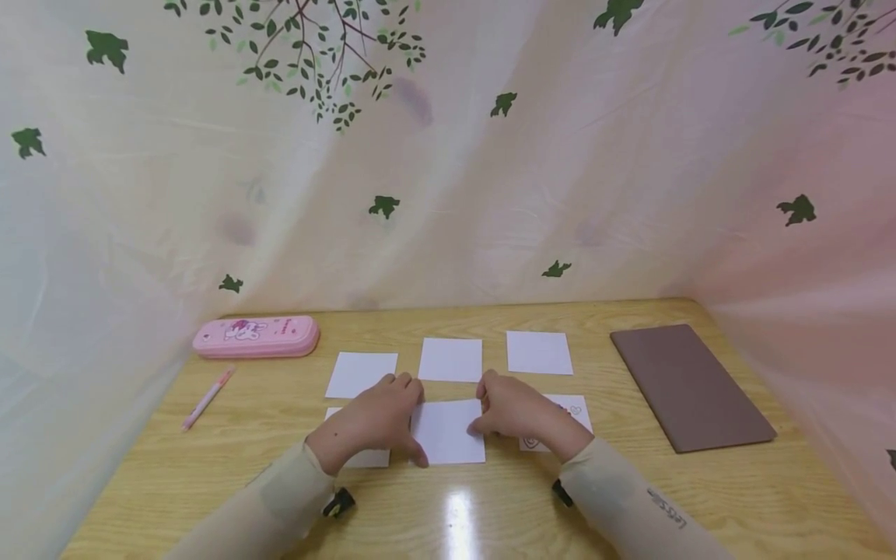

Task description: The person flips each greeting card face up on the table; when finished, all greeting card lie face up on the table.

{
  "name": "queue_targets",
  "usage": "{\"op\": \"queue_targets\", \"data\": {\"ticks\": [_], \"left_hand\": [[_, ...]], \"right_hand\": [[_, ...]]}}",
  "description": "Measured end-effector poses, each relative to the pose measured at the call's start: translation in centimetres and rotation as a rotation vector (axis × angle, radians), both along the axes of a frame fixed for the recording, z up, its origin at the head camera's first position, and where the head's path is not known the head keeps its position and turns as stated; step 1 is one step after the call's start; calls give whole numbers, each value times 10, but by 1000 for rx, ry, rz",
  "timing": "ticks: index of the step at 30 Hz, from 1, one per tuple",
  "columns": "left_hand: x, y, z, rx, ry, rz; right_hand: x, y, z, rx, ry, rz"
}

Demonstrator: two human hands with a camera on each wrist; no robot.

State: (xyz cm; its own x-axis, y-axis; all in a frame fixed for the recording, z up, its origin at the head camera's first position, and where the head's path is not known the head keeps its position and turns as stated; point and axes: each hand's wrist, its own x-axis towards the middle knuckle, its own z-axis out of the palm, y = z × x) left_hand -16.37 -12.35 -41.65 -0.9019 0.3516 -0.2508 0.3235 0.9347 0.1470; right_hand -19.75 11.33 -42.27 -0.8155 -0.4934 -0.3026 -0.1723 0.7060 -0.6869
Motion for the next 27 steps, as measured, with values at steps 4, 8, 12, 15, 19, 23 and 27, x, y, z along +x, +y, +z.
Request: {"op": "queue_targets", "data": {"ticks": [4, 8, 12, 15, 19, 23, 27], "left_hand": [[-1, -1, 1, 28, 0, 5], [-2, -2, 2, 86, -5, 26], [-4, -4, -1, 168, -21, 52], [-4, -4, -3, 230, -27, 71], [-3, -5, -2, 309, -35, 93], [-1, -7, -2, 378, -40, 92], [0, -9, -4, 439, -46, 94]], "right_hand": [[0, 1, 1, -10, 5, -10], [-1, 2, 0, -16, -12, -30], [-1, 3, -2, -20, -34, -45], [-2, 4, -4, -25, -41, -56], [-2, 7, -5, -46, -50, -83], [-2, 10, -7, -101, -79, -105], [-2, 12, -8, -155, -115, -128]]}}
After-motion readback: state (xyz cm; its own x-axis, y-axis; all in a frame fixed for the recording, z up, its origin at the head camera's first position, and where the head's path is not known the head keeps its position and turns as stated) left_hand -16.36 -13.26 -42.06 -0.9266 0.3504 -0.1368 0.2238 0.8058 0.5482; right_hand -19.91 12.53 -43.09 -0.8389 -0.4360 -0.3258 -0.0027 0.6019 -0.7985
